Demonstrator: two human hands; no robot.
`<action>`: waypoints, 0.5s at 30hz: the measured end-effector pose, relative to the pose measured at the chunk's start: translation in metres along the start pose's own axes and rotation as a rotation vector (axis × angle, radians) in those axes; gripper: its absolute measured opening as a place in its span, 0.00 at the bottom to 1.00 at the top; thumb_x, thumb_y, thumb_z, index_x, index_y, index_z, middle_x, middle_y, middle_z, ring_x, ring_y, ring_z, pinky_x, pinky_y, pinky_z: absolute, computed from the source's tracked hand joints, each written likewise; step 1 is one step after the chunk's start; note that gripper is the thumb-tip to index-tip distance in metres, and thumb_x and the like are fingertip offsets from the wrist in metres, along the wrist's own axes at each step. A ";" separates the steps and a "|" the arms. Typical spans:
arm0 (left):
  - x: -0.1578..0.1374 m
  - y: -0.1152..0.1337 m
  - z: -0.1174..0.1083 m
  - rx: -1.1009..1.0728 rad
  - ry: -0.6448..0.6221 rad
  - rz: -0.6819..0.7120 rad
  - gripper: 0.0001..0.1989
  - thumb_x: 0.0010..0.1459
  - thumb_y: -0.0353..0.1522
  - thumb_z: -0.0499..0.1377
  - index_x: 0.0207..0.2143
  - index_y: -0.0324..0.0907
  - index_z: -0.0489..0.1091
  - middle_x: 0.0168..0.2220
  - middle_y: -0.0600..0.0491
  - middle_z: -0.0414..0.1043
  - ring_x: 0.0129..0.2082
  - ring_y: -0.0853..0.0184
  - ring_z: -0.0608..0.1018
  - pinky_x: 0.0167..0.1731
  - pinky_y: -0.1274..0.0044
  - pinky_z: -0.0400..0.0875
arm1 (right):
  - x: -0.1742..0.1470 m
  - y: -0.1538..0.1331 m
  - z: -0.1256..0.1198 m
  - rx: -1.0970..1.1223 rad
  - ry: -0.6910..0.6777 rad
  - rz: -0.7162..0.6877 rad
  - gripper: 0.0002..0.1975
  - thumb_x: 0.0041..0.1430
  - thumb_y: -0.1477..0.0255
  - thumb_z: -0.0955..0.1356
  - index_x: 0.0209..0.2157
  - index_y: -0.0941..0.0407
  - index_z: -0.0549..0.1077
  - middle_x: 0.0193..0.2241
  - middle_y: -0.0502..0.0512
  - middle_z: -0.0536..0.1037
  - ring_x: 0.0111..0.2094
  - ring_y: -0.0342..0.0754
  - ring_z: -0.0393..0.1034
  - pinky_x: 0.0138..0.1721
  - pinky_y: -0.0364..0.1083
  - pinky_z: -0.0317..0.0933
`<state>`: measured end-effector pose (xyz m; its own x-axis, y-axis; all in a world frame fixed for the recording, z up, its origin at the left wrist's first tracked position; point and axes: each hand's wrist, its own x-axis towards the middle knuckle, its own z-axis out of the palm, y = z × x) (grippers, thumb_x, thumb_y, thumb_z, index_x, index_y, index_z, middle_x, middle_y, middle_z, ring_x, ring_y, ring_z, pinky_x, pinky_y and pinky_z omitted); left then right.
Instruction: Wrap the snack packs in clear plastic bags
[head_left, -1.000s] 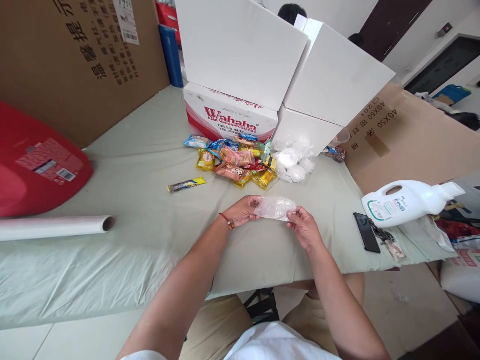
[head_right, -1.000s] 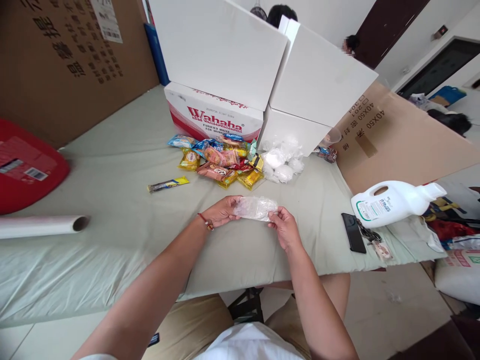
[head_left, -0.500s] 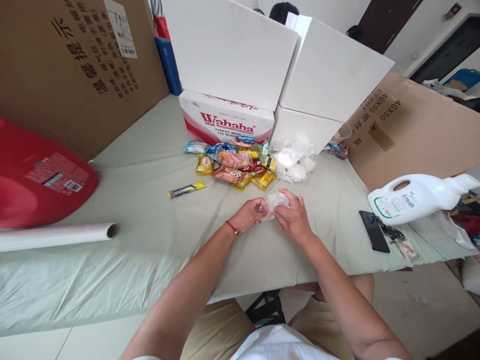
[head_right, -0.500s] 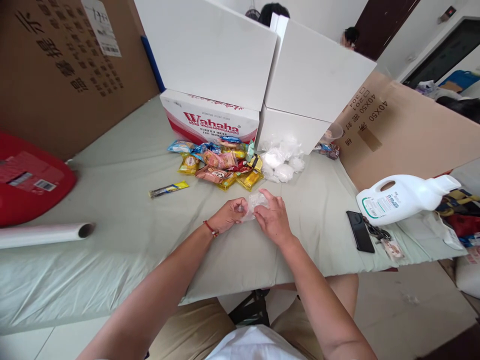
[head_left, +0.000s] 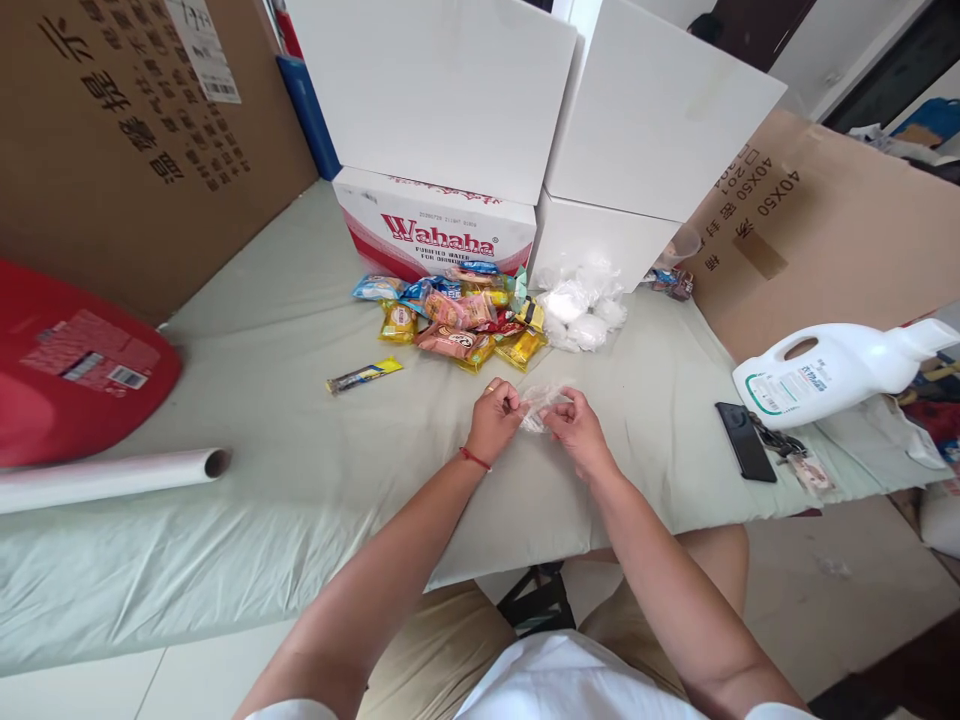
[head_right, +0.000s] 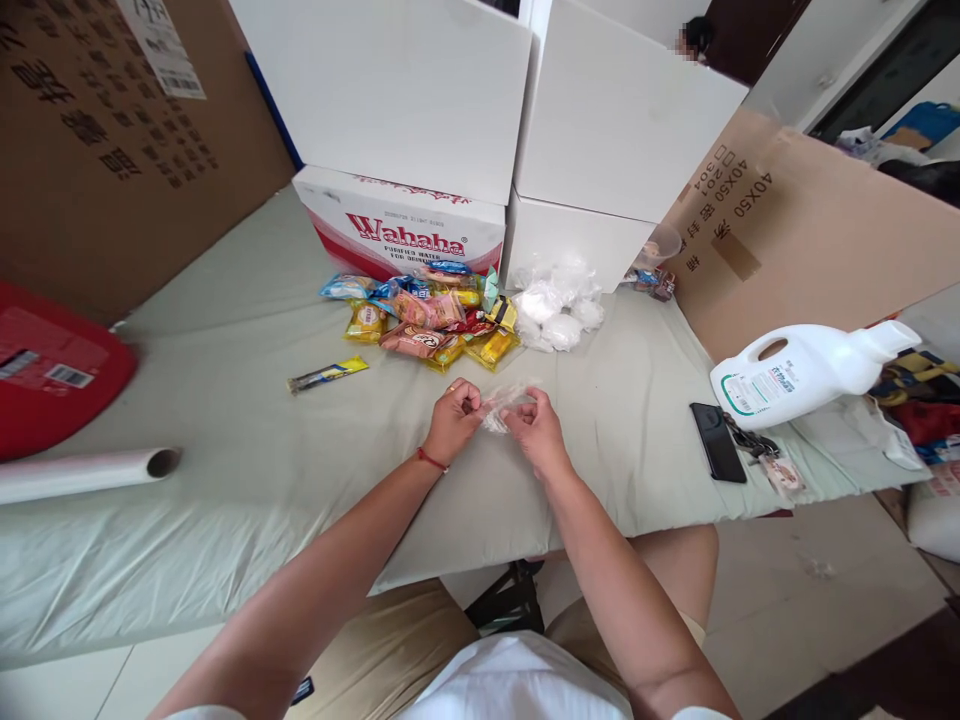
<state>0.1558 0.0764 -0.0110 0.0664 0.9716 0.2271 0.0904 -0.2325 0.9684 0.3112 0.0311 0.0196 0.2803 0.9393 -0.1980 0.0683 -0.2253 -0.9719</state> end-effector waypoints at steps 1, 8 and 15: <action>0.000 0.000 0.000 0.000 0.017 -0.005 0.15 0.52 0.35 0.64 0.22 0.43 0.60 0.28 0.57 0.59 0.28 0.70 0.63 0.31 0.78 0.59 | 0.003 0.002 0.003 0.020 -0.007 -0.004 0.28 0.45 0.62 0.77 0.47 0.53 0.69 0.29 0.48 0.76 0.26 0.45 0.68 0.24 0.43 0.62; 0.010 -0.005 -0.003 -0.547 0.247 -0.318 0.19 0.53 0.43 0.65 0.25 0.43 0.60 0.24 0.59 0.63 0.25 0.72 0.67 0.28 0.78 0.63 | -0.007 0.011 0.008 0.136 -0.008 -0.040 0.17 0.46 0.61 0.76 0.34 0.55 0.73 0.26 0.47 0.73 0.25 0.41 0.63 0.25 0.42 0.58; 0.014 -0.003 0.002 -0.819 0.334 -0.383 0.20 0.47 0.40 0.70 0.28 0.43 0.61 0.24 0.61 0.63 0.22 0.75 0.67 0.22 0.81 0.62 | -0.024 0.018 0.005 0.061 -0.132 -0.020 0.14 0.50 0.60 0.75 0.31 0.54 0.73 0.26 0.46 0.72 0.24 0.40 0.59 0.26 0.42 0.54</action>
<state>0.1585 0.0907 -0.0114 -0.1210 0.9670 -0.2244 -0.6827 0.0831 0.7260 0.3010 0.0059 0.0060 0.1512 0.9702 -0.1893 0.0133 -0.1934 -0.9810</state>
